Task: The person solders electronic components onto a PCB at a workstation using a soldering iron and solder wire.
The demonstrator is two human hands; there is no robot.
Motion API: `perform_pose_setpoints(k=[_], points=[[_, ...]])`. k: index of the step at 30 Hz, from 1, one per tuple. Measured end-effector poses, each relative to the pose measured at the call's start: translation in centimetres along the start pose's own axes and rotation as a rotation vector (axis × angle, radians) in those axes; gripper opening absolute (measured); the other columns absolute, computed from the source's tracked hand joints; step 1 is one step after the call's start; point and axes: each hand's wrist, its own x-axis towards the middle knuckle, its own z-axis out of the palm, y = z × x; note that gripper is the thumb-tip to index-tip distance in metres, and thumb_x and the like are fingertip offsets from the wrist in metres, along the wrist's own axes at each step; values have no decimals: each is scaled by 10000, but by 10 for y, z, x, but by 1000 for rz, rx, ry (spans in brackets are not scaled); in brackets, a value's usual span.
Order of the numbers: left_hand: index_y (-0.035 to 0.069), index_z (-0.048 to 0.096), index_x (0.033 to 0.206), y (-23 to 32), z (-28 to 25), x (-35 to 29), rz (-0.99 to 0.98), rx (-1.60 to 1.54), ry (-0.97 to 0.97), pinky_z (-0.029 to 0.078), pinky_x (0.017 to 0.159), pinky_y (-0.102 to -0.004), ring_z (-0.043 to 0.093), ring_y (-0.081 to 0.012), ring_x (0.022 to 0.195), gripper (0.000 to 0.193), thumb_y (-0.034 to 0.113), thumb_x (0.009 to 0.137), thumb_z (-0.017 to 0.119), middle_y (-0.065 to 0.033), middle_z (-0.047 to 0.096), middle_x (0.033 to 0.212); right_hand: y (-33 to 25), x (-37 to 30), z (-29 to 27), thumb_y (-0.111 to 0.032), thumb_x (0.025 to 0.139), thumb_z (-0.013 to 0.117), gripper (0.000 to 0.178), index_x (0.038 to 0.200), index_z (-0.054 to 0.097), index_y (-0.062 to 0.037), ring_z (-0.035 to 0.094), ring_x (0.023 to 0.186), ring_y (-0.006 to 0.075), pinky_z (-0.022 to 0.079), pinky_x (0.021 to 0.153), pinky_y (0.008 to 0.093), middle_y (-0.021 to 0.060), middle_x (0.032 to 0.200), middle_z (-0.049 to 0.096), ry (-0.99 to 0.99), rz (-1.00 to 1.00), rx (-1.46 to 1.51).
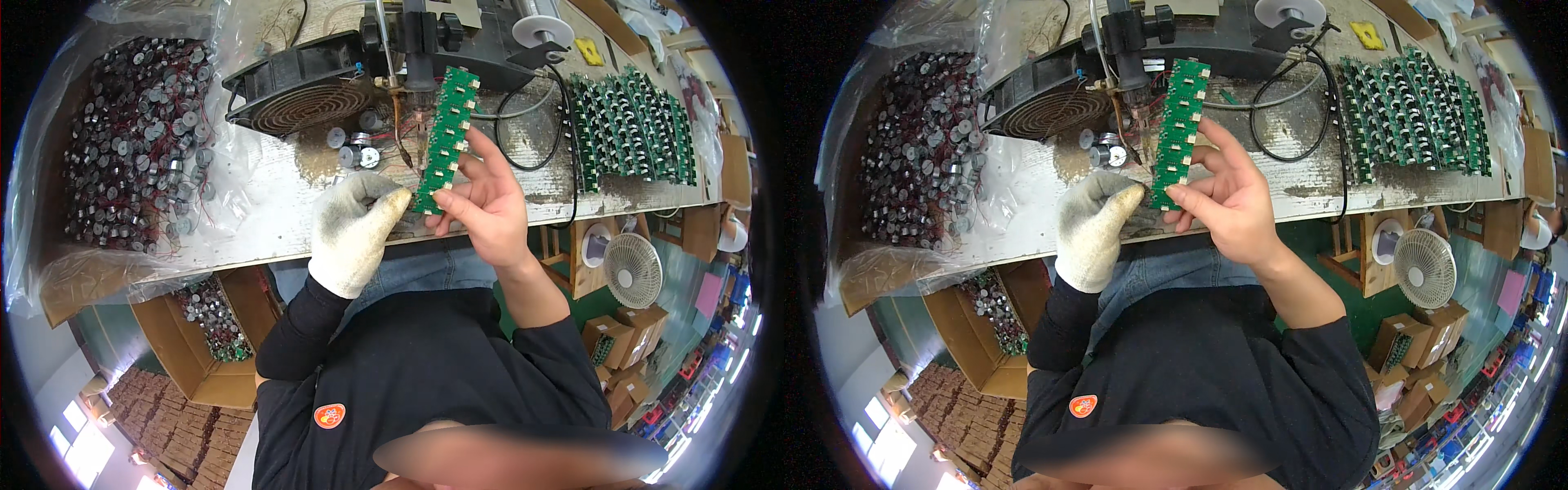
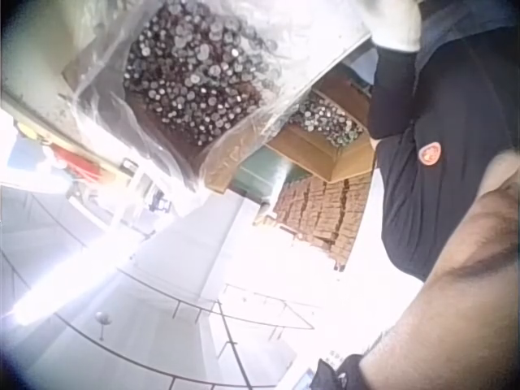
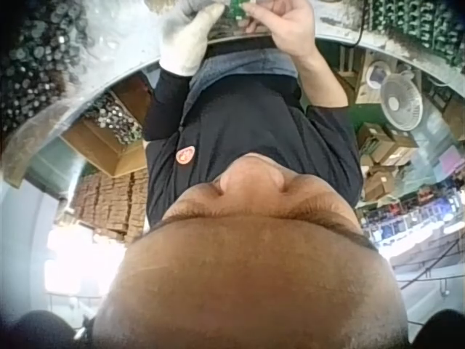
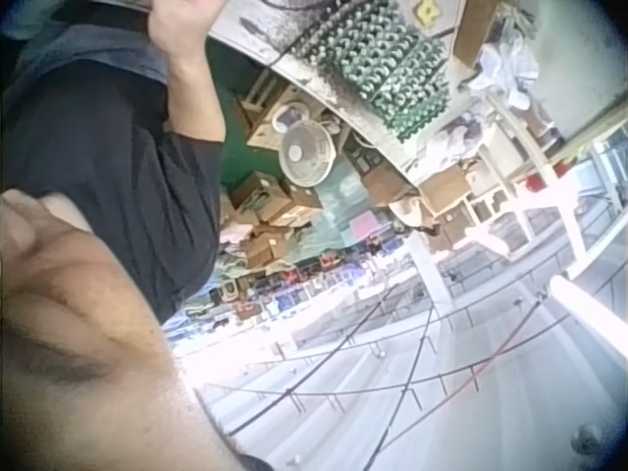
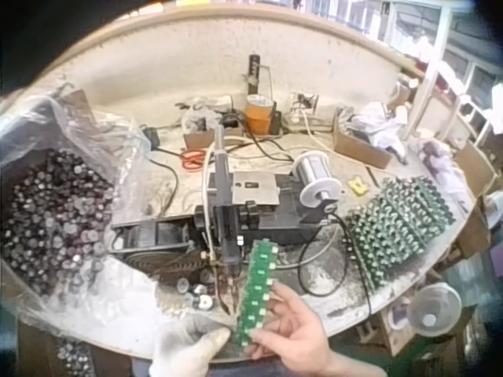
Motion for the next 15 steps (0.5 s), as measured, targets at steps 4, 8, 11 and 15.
perform_pose_setpoints(k=[4, 8, 11, 15], points=[[-40, 644, 924, 4, 2, 2, -57, -72, 5, 483, 630, -255, 598, -109, 705, 200, 152, 875, 666, -66, 648, 785, -2, 2, 1, 121, 849, 573, 724, 1465, 230, -42, 682, 711, 209, 552, 531, 250, 212, 1197, 547, 7, -17, 13], [-40, 641, 923, 10, 4, 2, -98, -101, 11, 489, 635, -255, 602, -110, 715, 199, 151, 876, 664, -68, 649, 790, -6, 3, 2, 122, 847, 575, 721, 1463, 235, -38, 682, 714, 207, 552, 531, 249, 211, 1191, 552, -3, -26, -1], [-39, 641, 929, 10, 3, 1, -39, -76, 3, 493, 641, -255, 604, -108, 719, 201, 154, 876, 665, -68, 650, 794, -6, 2, 3, 123, 843, 579, 722, 1461, 240, -34, 683, 716, 206, 552, 533, 250, 209, 1181, 557, -5, -40, -16], [-35, 646, 930, -1, 2, 2, -43, -88, 12, 485, 633, -250, 597, -99, 707, 192, 151, 884, 658, -64, 655, 802, 0, 1, -1, 123, 842, 583, 726, 1461, 239, -33, 682, 715, 207, 552, 535, 249, 207, 1165, 560, -5, -37, -20]])
